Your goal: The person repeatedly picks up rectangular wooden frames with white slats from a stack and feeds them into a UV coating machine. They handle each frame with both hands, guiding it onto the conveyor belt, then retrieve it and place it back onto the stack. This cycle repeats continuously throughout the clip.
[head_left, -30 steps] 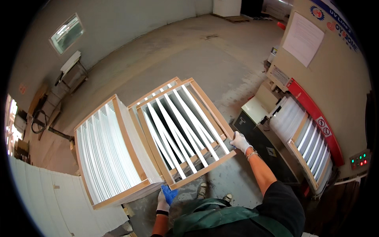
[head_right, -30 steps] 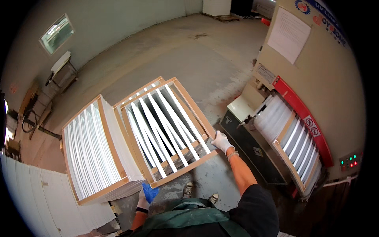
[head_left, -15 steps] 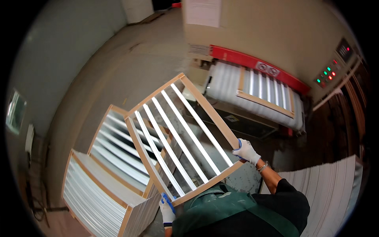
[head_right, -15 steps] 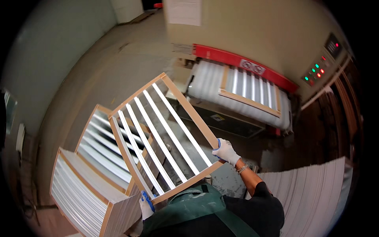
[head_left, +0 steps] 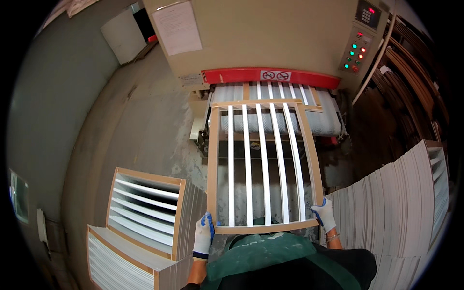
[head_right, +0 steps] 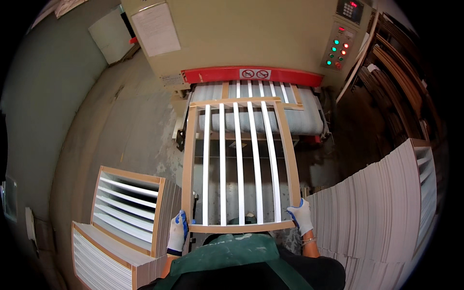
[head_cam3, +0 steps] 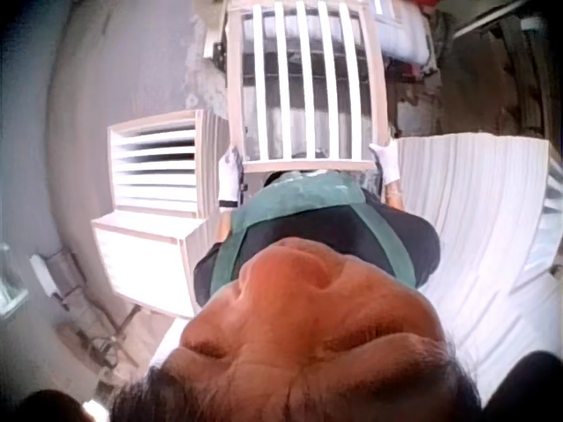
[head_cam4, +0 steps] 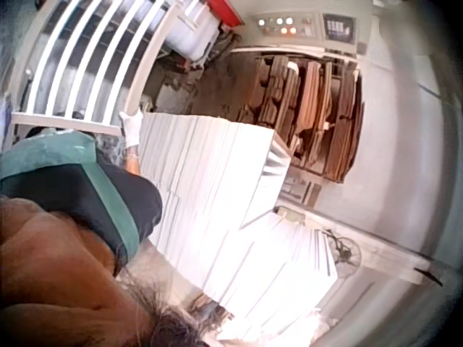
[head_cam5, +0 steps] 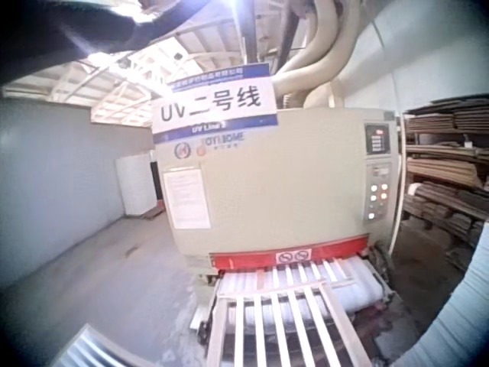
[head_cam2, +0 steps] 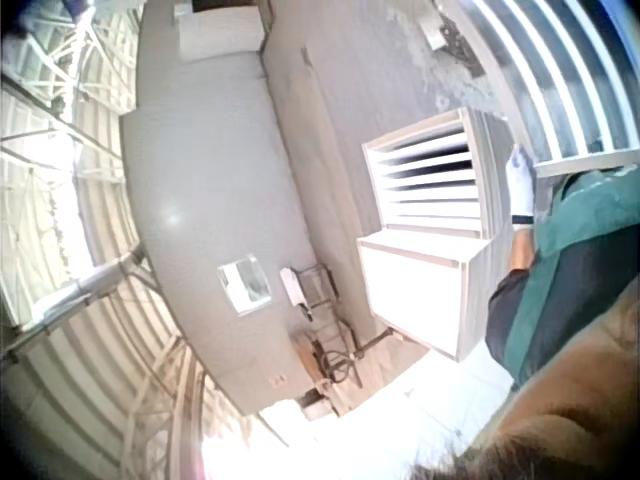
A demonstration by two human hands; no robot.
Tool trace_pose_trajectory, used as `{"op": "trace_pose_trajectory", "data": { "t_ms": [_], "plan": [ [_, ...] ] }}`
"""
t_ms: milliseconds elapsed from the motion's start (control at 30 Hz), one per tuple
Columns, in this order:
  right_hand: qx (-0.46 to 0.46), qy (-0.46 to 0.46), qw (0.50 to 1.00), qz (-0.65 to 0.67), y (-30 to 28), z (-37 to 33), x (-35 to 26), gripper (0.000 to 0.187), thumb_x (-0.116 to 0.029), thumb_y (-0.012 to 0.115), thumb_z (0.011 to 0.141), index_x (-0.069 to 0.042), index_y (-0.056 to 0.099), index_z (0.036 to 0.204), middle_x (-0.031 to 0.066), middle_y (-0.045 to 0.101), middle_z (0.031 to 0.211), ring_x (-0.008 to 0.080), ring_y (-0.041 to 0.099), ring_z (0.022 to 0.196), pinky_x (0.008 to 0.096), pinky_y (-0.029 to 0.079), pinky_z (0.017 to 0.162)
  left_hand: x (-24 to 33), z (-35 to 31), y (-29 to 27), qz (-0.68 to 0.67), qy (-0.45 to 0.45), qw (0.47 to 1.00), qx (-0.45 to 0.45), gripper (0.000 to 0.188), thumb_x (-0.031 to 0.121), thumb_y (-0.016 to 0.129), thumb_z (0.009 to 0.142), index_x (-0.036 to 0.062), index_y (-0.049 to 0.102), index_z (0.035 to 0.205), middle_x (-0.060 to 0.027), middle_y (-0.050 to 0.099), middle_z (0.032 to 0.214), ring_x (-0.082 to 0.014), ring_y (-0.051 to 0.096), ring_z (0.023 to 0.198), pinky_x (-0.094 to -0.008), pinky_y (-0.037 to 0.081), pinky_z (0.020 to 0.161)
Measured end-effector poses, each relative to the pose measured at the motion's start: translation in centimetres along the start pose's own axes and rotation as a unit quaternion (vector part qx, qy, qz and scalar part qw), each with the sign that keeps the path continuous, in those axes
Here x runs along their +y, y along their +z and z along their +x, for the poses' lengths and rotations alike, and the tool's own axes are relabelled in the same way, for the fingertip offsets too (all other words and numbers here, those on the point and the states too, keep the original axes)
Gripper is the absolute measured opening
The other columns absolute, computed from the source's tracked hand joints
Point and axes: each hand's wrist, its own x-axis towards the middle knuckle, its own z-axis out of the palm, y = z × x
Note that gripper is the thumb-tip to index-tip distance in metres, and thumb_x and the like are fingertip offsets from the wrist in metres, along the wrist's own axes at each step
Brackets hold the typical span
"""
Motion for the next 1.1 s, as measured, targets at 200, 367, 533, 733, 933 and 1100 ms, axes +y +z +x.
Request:
{"op": "trace_pose_trajectory", "data": {
  "t_ms": [200,367,533,733,933,1100],
  "plan": [
    [0.047,0.030,0.998,0.012,-2.5,-1.8,1.1,0.017,-0.006,0.075,0.071,0.002,0.064,0.083,0.0056,0.062,0.065,0.0155,0.063,0.056,0.0318,0.049,0.051,2.0,2.3,3.0,0.049,0.126,0.991,-0.010,0.037,0.023,0.044,0.105,-0.0082,0.062,0.096,-0.0300,0.063,0.086,-0.0468,0.062,0.082,-0.0434,0.050,0.072],
    [0.053,0.029,0.998,0.002,-3.1,1.6,3.8,0.022,-0.010,0.077,0.071,0.001,0.064,0.085,0.0100,0.064,0.067,0.0201,0.064,0.052,0.0351,0.050,0.049,4.0,2.7,4.2,0.040,0.030,0.997,-0.065,0.041,0.027,0.044,0.106,-0.0086,0.063,0.097,-0.0216,0.067,0.080,-0.0309,0.066,0.073,-0.0401,0.051,0.072],
    [0.042,-0.051,0.997,-0.027,-3.9,6.1,5.5,0.027,-0.012,0.077,0.071,0.004,0.064,0.088,0.0106,0.066,0.070,0.0216,0.067,0.060,0.0370,0.052,0.058,3.8,4.5,5.6,0.063,0.106,0.989,-0.079,0.041,0.029,0.044,0.106,-0.0066,0.063,0.103,-0.0231,0.068,0.089,-0.0315,0.066,0.080,-0.0410,0.052,0.074],
    [0.020,-0.009,1.000,0.009,-3.8,9.9,4.8,0.033,-0.014,0.078,0.068,0.004,0.067,0.093,0.0126,0.070,0.079,0.0217,0.069,0.073,0.0354,0.052,0.066,2.1,7.8,5.5,0.212,0.269,0.937,-0.070,0.038,0.031,0.042,0.106,-0.0013,0.061,0.112,-0.0266,0.065,0.107,-0.0408,0.061,0.098,-0.0479,0.051,0.081],
    [-0.023,0.013,0.991,0.131,-4.2,11.9,1.5,0.020,-0.012,0.078,0.076,0.000,0.068,0.088,0.0035,0.063,0.067,0.0124,0.058,0.052,0.0299,0.044,0.049,6.6,9.8,5.6,-0.038,-0.098,0.975,-0.195,0.050,0.042,0.044,0.106,-0.0008,0.058,0.084,-0.0169,0.059,0.077,-0.0266,0.065,0.072,-0.0393,0.054,0.069],
    [-0.068,0.049,0.976,0.200,-5.2,13.0,-1.6,0.013,-0.009,0.076,0.082,-0.004,0.067,0.091,-0.0019,0.057,0.066,0.0057,0.049,0.054,0.0247,0.039,0.048,9.6,10.4,6.6,-0.042,-0.055,0.986,-0.153,0.062,0.055,0.047,0.102,0.0007,0.061,0.076,-0.0078,0.060,0.071,-0.0171,0.063,0.064,-0.0315,0.051,0.059]
  ]
}}
